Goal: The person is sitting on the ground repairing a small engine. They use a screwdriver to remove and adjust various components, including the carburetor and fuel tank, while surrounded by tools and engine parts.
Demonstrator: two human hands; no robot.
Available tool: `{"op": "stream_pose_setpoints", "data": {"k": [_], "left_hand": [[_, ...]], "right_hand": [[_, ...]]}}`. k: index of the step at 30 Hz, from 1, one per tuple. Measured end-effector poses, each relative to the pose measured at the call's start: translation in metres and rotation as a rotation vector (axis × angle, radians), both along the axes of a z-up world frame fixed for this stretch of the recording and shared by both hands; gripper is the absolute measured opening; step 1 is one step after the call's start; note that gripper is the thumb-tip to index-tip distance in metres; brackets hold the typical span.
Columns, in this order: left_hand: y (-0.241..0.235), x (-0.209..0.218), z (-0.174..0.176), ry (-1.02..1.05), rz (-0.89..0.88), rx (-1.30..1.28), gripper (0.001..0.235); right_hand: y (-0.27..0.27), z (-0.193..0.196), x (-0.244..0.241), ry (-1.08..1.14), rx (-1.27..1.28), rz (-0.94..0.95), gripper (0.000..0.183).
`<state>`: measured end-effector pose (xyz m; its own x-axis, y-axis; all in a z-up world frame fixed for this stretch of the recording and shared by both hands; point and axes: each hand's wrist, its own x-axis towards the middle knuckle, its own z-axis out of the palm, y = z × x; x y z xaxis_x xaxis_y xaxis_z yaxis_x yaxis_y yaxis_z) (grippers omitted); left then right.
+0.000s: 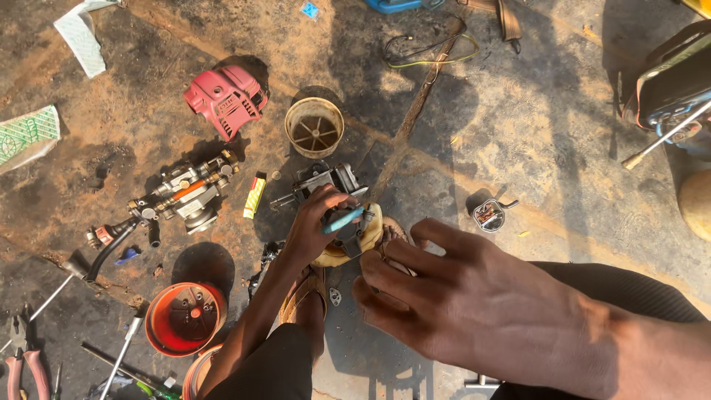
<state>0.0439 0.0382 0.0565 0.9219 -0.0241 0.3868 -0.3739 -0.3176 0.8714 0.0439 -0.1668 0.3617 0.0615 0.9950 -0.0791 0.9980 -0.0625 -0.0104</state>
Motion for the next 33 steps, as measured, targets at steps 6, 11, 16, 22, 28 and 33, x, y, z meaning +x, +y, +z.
{"op": "stream_pose_setpoints", "data": {"k": [6, 11, 16, 22, 28, 33], "left_hand": [[0.008, -0.015, 0.001, 0.263, -0.108, 0.107, 0.068], [0.01, -0.016, -0.022, 0.122, 0.037, 0.221, 0.044], [0.01, -0.011, -0.021, 0.073, 0.187, 0.147, 0.023], [0.015, -0.018, -0.013, 0.052, -0.047, 0.133, 0.036], [0.008, -0.011, -0.032, -0.052, 0.154, 0.228, 0.02], [0.01, -0.009, -0.02, 0.088, 0.132, 0.054, 0.02]], "right_hand": [[-0.002, -0.016, 0.025, -0.037, -0.057, -0.118, 0.043], [-0.004, -0.029, 0.043, 0.111, -0.004, -0.19, 0.054], [0.006, -0.027, 0.044, 0.012, -0.215, -0.198, 0.052], [0.014, -0.026, 0.046, -0.001, -0.197, -0.183, 0.044], [0.019, -0.028, 0.05, 0.004, -0.258, -0.194, 0.043], [0.019, -0.036, 0.053, -0.05, -0.248, -0.184, 0.037]]}}
